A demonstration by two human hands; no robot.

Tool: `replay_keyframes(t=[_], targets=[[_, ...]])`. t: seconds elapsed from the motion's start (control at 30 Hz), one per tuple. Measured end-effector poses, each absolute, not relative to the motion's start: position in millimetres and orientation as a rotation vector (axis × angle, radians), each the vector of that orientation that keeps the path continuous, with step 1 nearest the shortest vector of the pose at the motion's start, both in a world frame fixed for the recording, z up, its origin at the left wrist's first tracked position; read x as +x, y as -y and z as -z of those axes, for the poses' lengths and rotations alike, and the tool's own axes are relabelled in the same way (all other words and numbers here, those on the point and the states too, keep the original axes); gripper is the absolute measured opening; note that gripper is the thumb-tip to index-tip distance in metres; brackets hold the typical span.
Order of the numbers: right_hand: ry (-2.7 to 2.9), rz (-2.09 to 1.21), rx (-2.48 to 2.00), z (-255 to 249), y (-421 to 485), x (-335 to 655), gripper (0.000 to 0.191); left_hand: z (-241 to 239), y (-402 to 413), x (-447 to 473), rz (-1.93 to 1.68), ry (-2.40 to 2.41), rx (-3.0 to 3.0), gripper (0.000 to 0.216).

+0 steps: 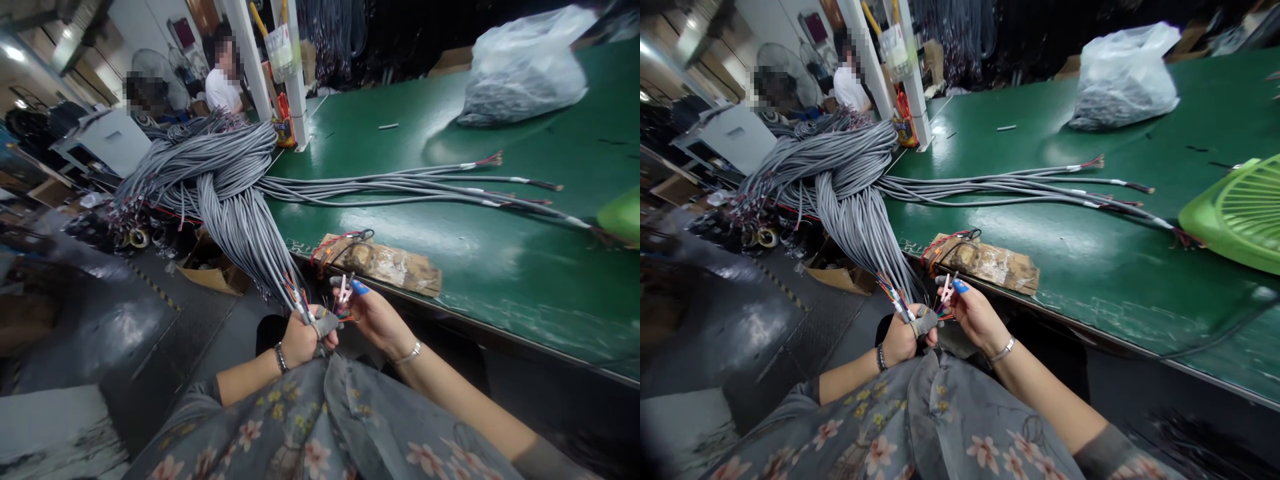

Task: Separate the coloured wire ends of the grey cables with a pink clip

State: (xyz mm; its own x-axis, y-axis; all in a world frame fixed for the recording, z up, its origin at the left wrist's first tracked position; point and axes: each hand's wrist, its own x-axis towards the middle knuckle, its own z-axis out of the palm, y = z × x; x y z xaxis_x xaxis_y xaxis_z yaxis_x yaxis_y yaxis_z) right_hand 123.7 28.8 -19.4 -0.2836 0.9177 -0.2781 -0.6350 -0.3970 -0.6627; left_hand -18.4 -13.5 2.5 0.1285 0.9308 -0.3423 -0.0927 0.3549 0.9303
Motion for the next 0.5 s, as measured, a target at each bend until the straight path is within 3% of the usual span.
replay_keyframes(t=[0.27, 0.5], targets=[[0.524, -1.915, -0.752, 26.9, -29.7, 122.9, 0.041, 6.2, 7.3, -8.1, -0.986, -1.188, 0.926, 0.041], [0.398, -1.902, -0.76, 33.1, -33.5, 121.6, 0.036, -2.5, 6.5, -6.3, -0.912, -1.23, 0.956, 0.045]])
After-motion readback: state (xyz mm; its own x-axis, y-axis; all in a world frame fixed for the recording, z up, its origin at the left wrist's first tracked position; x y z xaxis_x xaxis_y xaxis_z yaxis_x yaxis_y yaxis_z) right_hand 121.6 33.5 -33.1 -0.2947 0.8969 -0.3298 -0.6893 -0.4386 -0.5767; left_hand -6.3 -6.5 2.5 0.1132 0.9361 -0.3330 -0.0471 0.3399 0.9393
